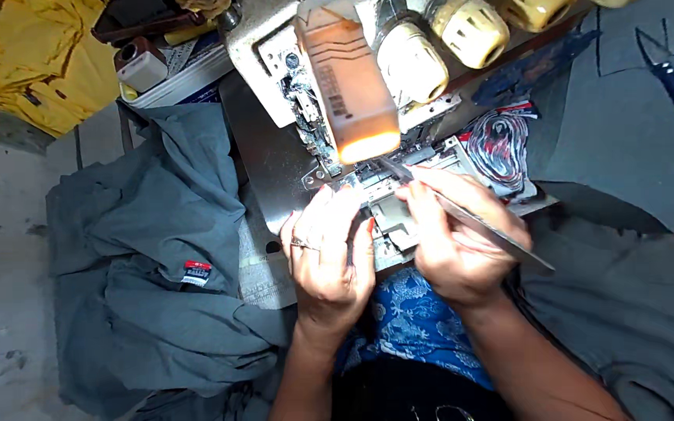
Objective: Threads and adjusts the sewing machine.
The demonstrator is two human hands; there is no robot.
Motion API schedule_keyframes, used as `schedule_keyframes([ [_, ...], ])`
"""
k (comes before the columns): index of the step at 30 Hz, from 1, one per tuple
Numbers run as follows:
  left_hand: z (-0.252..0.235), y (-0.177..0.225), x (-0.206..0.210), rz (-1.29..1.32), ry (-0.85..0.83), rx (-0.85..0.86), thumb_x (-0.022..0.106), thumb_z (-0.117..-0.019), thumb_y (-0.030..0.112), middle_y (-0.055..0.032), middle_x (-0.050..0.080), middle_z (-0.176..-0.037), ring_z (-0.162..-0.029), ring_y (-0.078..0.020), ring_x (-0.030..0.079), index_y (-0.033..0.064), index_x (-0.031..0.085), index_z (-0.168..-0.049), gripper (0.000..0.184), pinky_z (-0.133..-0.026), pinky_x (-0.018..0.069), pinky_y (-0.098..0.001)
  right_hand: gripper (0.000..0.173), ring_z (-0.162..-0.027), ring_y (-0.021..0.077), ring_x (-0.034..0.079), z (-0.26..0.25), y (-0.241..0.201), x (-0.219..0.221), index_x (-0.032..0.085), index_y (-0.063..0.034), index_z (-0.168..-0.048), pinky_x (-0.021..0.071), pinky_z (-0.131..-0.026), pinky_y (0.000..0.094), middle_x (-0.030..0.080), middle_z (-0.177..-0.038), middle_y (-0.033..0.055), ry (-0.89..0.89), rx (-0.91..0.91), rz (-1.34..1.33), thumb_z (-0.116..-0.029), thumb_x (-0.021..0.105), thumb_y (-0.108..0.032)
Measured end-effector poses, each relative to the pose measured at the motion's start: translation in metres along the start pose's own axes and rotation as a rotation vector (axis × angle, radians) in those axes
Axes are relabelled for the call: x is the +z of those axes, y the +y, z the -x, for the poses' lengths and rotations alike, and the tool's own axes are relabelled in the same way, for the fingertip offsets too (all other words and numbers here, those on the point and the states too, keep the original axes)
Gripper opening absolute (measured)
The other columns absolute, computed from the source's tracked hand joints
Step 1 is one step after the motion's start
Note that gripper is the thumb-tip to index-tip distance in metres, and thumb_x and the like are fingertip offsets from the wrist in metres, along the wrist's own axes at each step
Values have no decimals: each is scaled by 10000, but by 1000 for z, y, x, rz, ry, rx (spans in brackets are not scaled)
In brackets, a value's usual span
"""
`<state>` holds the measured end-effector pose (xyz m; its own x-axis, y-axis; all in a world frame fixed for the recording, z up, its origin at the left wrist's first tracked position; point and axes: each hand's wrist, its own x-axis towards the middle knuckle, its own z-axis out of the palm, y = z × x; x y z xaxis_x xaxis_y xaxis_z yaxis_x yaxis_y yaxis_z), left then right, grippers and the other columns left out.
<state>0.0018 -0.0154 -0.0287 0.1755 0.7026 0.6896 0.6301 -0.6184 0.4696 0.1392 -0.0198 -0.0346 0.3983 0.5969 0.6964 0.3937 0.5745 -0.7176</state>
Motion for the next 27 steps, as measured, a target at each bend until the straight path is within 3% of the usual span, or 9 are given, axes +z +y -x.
schedule_keyframes([
  [4, 4, -2, -1, 5, 3, 8, 671, -960, 137, -103, 730, -1220, -1291, -183, 601, 30, 677, -1155, 222, -1136, 397, -383, 180, -932, 95, 711, 7, 6, 19, 726, 107, -1074, 577, -862, 206, 744, -980, 144, 23, 24, 54, -928, 649, 37],
  [13, 7, -6, 3, 15, 34, 40, 645, -960, 132, -86, 751, -1163, -1275, -174, 612, 77, 693, -999, 83, -1125, 396, -374, 160, -918, 76, 690, 10, 8, 30, 736, 105, -1028, 549, -850, 174, 732, -936, 130, 62, -25, 130, -912, 656, 30],
  [27, 8, -8, -1, 58, 25, 50, 624, -977, 126, -93, 749, -1161, -1292, -171, 603, 75, 668, -974, 67, -1141, 391, -360, 153, -940, 124, 722, 9, 7, 36, 741, 106, -1010, 558, -878, 198, 749, -943, 173, 84, -61, 189, -909, 661, 25],
])
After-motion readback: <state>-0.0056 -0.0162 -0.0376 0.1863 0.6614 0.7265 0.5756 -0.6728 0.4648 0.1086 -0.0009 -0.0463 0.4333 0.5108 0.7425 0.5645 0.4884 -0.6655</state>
